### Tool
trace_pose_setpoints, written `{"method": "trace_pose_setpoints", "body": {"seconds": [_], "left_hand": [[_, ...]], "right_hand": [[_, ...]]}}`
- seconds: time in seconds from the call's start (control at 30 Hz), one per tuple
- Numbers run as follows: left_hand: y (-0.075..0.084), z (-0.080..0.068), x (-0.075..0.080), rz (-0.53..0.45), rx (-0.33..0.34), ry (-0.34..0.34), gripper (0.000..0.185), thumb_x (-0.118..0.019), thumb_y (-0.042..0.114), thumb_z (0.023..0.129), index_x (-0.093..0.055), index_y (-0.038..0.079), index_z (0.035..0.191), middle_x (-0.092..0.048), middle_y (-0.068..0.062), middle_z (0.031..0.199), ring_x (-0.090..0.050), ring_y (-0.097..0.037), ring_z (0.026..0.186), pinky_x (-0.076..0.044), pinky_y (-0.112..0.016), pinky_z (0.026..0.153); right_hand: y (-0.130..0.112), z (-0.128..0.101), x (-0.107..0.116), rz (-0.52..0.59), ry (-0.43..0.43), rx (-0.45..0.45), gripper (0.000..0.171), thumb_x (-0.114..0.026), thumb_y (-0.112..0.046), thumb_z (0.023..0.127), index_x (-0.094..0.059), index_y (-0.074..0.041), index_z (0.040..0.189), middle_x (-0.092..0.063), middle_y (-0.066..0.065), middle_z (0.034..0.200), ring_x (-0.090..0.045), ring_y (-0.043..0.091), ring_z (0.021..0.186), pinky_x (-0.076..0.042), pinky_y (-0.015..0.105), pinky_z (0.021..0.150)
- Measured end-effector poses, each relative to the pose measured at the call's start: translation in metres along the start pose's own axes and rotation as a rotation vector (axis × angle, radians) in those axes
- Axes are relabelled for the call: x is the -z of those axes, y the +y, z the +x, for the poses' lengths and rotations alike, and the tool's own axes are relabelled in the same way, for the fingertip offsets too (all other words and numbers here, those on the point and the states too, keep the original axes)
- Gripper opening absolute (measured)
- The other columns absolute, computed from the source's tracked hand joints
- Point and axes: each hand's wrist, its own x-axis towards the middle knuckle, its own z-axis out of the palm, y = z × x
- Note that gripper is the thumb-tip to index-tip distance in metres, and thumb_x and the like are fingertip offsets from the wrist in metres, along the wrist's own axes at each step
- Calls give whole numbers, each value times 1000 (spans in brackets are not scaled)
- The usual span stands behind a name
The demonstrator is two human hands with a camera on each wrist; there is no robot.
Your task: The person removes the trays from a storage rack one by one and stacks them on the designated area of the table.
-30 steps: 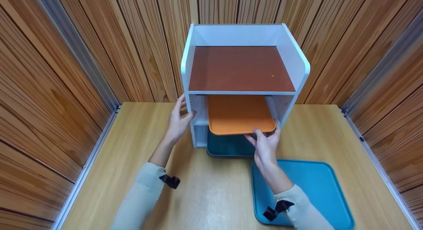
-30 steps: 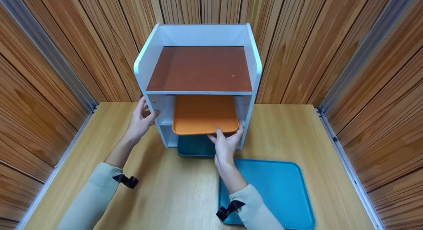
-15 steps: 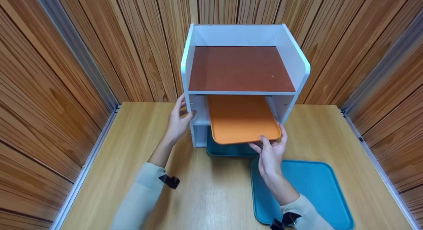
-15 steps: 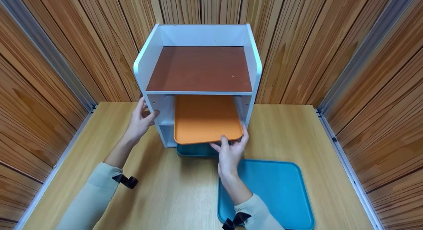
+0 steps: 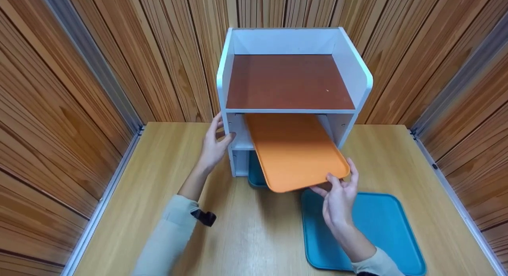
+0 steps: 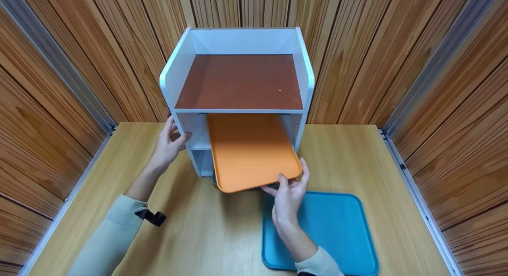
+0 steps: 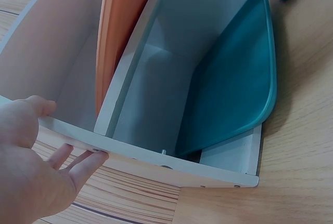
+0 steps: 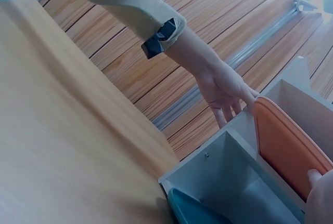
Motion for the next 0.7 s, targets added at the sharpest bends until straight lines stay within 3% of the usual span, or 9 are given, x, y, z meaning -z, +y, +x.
{"method": "trace_pose_setpoints", "body": {"seconds": [0.27,0.7], "left_hand": [[0,2,0,-6,-32,7,75,-65,6,108,-35,16,177,-50,-26,169,-55,-49,153,-52,-68,124],[1,1,0,-19,3,-3,75,-63,8,110,-33,20,178,-47,-25,171,-54,-51,154,-51,-68,125]], "right_hand": [[-9,-2,18,8,1,-19,63,-41,-6,120,-19,-28,174,-50,1,149,-77,10,114,-70,29,72],[-26,-4,47,-101,3,-92,62,-47,-23,121,-18,-36,174,-49,-7,153,-74,8,122,-69,25,81]]}}
